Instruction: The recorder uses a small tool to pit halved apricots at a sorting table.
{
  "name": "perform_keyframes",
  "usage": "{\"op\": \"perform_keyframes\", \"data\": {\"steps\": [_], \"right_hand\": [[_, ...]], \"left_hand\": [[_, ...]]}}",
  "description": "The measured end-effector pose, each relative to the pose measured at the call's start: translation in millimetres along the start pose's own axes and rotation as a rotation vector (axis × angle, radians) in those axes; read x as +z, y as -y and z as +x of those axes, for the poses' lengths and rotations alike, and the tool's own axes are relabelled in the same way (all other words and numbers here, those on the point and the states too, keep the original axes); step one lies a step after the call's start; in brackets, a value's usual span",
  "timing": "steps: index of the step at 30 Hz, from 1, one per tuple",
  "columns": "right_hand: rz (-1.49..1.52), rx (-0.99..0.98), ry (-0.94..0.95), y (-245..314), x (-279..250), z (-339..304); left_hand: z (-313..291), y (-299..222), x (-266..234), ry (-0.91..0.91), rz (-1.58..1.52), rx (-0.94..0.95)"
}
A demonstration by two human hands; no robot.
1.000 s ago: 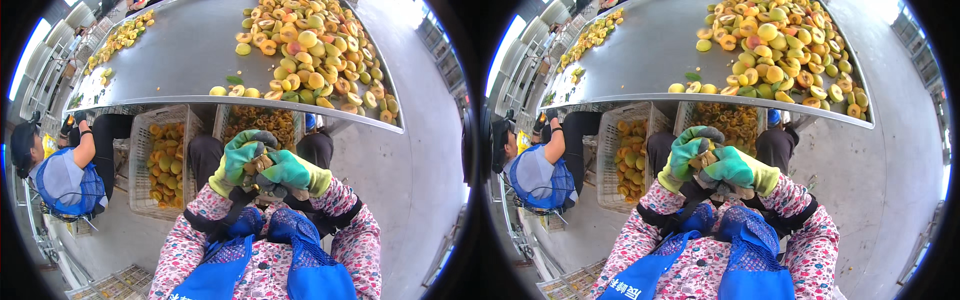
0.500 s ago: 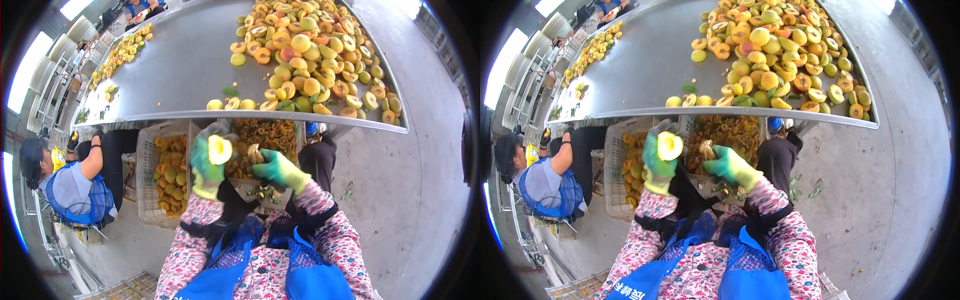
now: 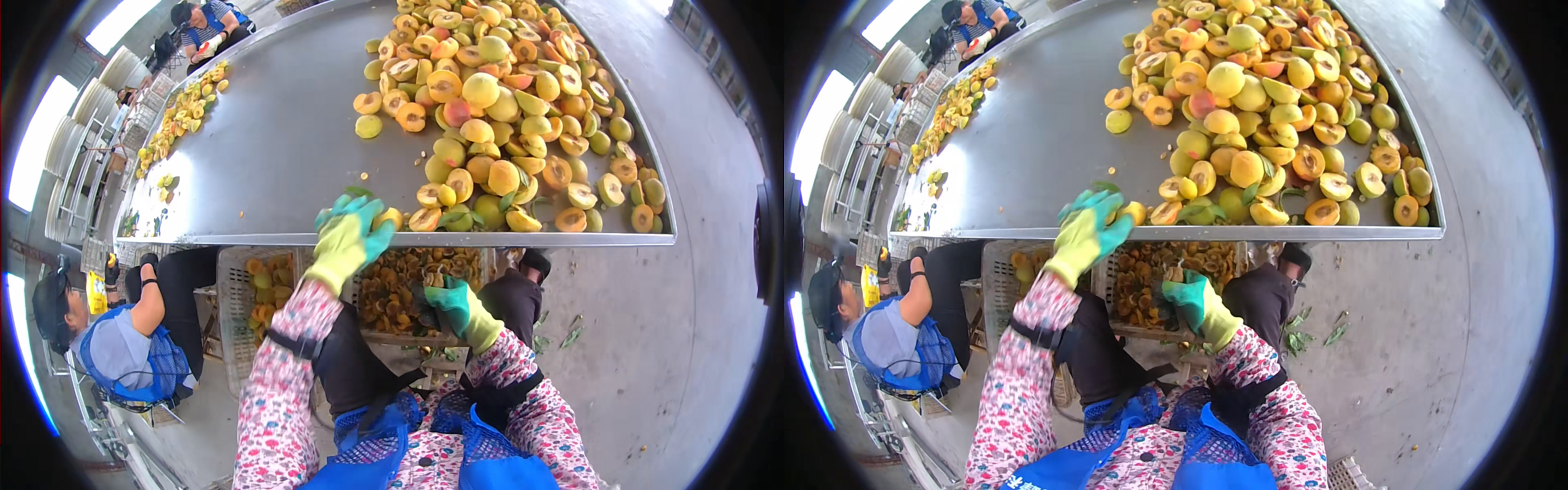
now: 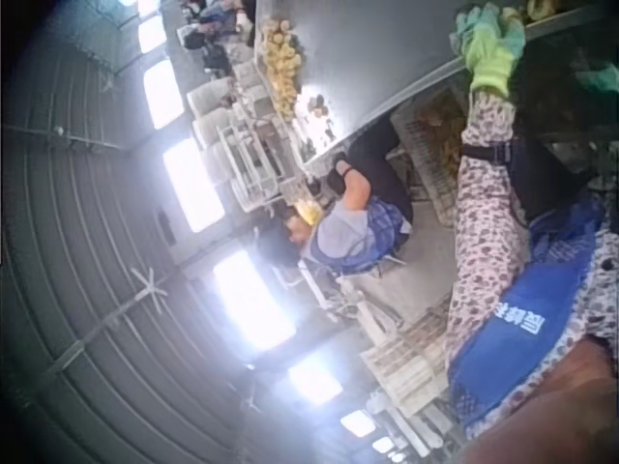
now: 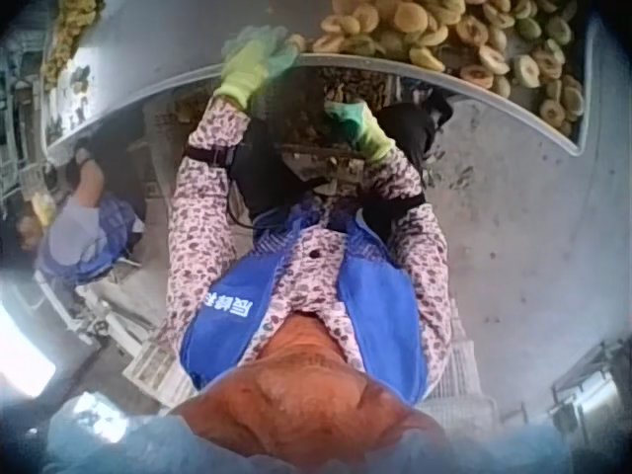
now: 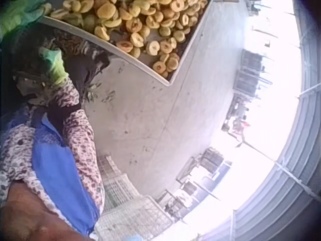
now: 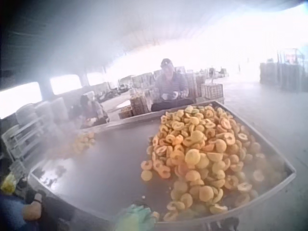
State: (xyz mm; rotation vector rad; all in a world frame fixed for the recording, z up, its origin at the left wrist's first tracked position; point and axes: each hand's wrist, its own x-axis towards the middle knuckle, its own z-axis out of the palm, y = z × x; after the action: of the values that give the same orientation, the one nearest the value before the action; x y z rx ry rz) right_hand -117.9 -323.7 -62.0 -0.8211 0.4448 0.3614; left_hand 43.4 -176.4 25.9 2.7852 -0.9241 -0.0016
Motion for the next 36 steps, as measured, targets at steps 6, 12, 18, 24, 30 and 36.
{"op": "perform_keyframes", "data": {"steps": [6, 12, 18, 24, 30, 36], "right_hand": [[-0.201, -0.029, -0.166, 7.1, 15.4, -0.5], [-0.134, -0.190, -0.154, 13.2, 25.3, -11.4], [-0.614, -0.625, -0.317, 45.8, 71.8, -41.6], [-1.116, -0.688, -0.441, 33.4, 74.7, -55.9], [-1.174, -0.749, -0.401, 21.1, 79.4, -68.5], [-1.700, -0.962, -0.356, 27.9, 64.5, -80.5]], "left_hand": [[61.3, 6.0, 1.6, 0.520, 0.267, -0.069], [28.0, 43.2, 10.6, 0.167, -0.939, -0.305], [-38.2, 10.7, -0.1, -0.145, -1.306, 0.073], [-72.4, -56.0, 3.5, -0.063, -1.740, -0.041], [-83.4, -75.9, 17.3, -0.214, -1.793, -0.163], [-94.8, -75.9, 25.5, -0.186, -1.527, -0.086]]}}
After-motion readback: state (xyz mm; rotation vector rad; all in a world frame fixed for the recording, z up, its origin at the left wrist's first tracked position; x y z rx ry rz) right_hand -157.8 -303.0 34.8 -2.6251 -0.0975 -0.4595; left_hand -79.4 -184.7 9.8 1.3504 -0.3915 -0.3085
